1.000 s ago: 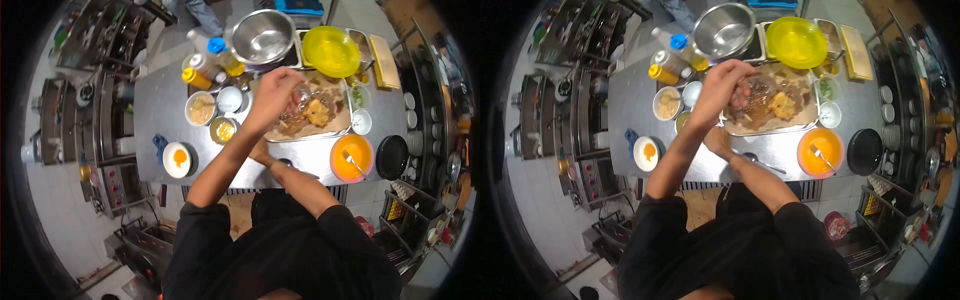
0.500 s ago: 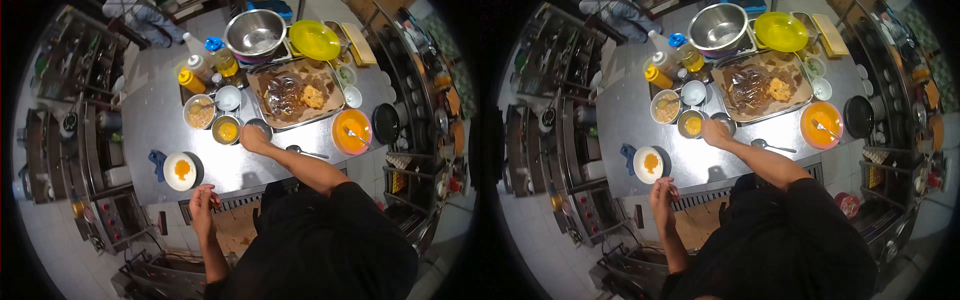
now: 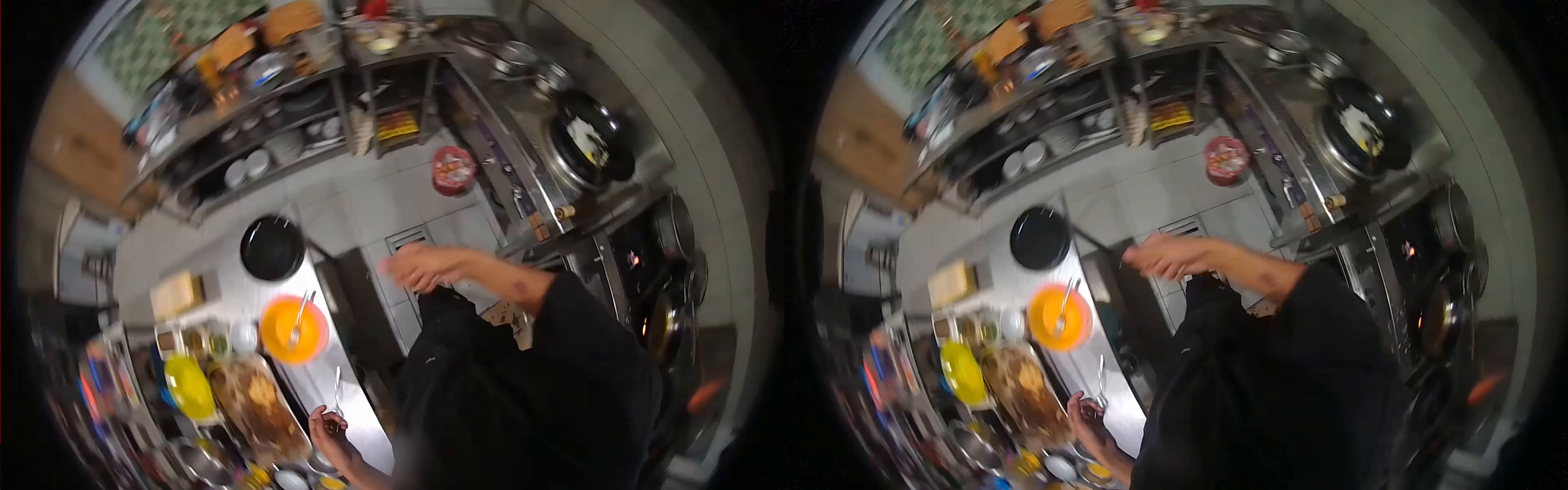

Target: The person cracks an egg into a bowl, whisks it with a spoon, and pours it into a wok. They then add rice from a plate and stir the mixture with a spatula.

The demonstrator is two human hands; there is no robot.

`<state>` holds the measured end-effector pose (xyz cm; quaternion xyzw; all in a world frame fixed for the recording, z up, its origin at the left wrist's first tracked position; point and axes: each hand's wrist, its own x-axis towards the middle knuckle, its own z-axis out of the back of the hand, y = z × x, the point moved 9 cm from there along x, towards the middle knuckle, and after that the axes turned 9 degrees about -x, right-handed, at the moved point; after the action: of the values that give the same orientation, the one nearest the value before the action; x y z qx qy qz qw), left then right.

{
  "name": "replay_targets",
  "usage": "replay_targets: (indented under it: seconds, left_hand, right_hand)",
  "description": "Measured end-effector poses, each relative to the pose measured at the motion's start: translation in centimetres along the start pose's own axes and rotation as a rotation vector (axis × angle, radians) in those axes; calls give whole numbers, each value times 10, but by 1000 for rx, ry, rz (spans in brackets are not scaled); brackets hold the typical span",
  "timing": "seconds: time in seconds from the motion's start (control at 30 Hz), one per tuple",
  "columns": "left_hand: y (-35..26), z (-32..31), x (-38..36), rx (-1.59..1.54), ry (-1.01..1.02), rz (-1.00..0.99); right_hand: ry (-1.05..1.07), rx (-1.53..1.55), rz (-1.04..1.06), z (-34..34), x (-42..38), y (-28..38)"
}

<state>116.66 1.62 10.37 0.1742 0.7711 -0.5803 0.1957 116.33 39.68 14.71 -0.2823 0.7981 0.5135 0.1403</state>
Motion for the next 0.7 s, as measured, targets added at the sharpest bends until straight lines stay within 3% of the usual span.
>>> replay_targets:
  seconds: [0.07,0.1,0.13,0.2,0.23,0.27,0.3,0.33,0.4,0.47,0.5,0.57,0.6,0.67,0.7]
  left_hand:
    - [-12,-56,39,77,127,18]
    - [-12,-94,56,115,185,34]
    - [-14,-130,71,127,210,29]
    - [-7,-207,95,160,283,63]
    - [-1,-237,111,186,314,84]
    - [6,-269,121,195,374,131]
    - [9,-300,130,182,419,137]
    - [11,-330,134,209,449,140]
    - [16,-382,141,244,474,156]
    - [22,-423,142,287,537,183]
    - [26,-435,144,297,524,196]
    - [33,-453,149,358,523,225]
    - [36,-462,150,372,512,255]
    - [46,-465,156,417,447,293]
    - [49,-464,161,408,399,309]
  right_hand:
    - [-379,-23,167,99,-95,44]
    - [-671,56,237,151,-152,66]
    - [-899,-70,276,200,-208,84]
    - [-1248,-179,311,287,-312,109]
    - [-1540,-409,317,334,-362,121]
    - [-1759,-442,216,399,-407,100]
    - [-1840,-471,190,452,-440,88]
    - [-1823,-429,-51,519,-468,57]
    - [-1927,-649,-413,604,-511,31]
    - [-1999,-769,-508,673,-558,10]
    - [-2067,-898,-586,690,-570,8]
    - [-2255,-898,-747,645,-584,60]
    - [-2094,-965,-722,675,-606,61]
    - [-2169,-1150,-439,610,-598,136]
    - [-1980,-993,-254,591,-582,157]
